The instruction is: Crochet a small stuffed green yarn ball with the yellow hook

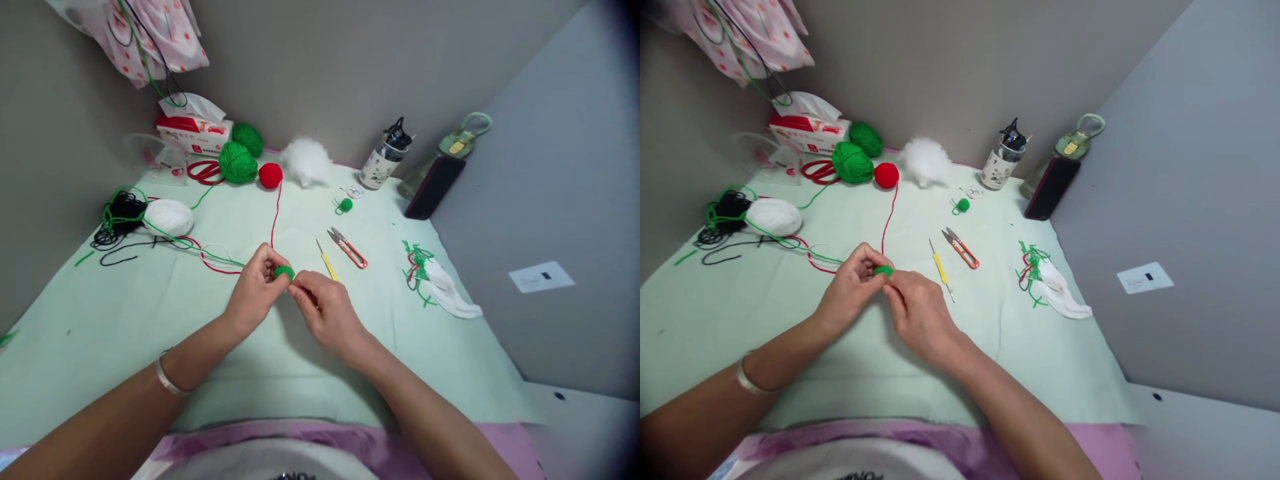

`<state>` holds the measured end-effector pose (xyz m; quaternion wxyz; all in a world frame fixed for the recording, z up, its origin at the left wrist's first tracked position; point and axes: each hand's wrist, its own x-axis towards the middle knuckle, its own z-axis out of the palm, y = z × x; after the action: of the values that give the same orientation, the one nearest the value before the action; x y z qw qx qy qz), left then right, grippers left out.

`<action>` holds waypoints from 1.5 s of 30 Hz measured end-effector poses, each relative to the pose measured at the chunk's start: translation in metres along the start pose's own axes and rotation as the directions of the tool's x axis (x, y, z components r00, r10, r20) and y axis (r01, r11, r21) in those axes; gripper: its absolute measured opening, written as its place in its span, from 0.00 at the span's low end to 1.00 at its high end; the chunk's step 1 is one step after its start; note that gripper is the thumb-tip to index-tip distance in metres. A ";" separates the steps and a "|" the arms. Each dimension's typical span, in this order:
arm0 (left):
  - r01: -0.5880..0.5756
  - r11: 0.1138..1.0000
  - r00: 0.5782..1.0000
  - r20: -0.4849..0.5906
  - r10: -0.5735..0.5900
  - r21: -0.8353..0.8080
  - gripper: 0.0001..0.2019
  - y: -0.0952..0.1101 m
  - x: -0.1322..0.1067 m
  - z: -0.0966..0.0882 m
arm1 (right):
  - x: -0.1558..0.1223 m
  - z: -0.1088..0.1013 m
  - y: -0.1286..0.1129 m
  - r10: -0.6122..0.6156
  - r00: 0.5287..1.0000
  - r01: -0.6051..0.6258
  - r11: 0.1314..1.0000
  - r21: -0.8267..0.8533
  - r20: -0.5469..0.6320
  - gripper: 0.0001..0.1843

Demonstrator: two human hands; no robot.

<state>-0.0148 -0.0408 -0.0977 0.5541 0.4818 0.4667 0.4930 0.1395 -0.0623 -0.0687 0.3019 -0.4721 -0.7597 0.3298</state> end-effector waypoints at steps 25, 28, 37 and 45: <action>0.037 0.980 0.998 -0.045 -0.046 -0.194 0.14 -0.005 0.003 -0.007 | 0.007 0.010 0.013 0.185 0.982 -0.186 0.946 0.264 0.029 0.09; 0.013 0.989 0.999 -0.042 -0.020 -0.145 0.13 0.000 0.002 -0.009 | 0.008 0.004 0.019 0.129 0.979 -0.103 0.981 0.165 -0.155 0.11; 0.051 0.996 0.998 0.040 -0.048 -0.078 0.21 0.001 -0.001 -0.004 | 0.013 0.005 0.022 0.067 0.981 -0.010 0.954 0.299 -0.180 0.11; 0.061 0.992 0.989 0.129 -0.076 0.113 0.13 0.008 0.002 -0.013 | 0.015 0.001 0.027 0.235 0.941 -0.118 0.902 0.415 -0.242 0.12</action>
<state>-0.0279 -0.0376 -0.0909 0.5736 0.5266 0.4712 0.4144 0.1474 -0.0398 -0.0885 0.4660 -0.5119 -0.5794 0.4303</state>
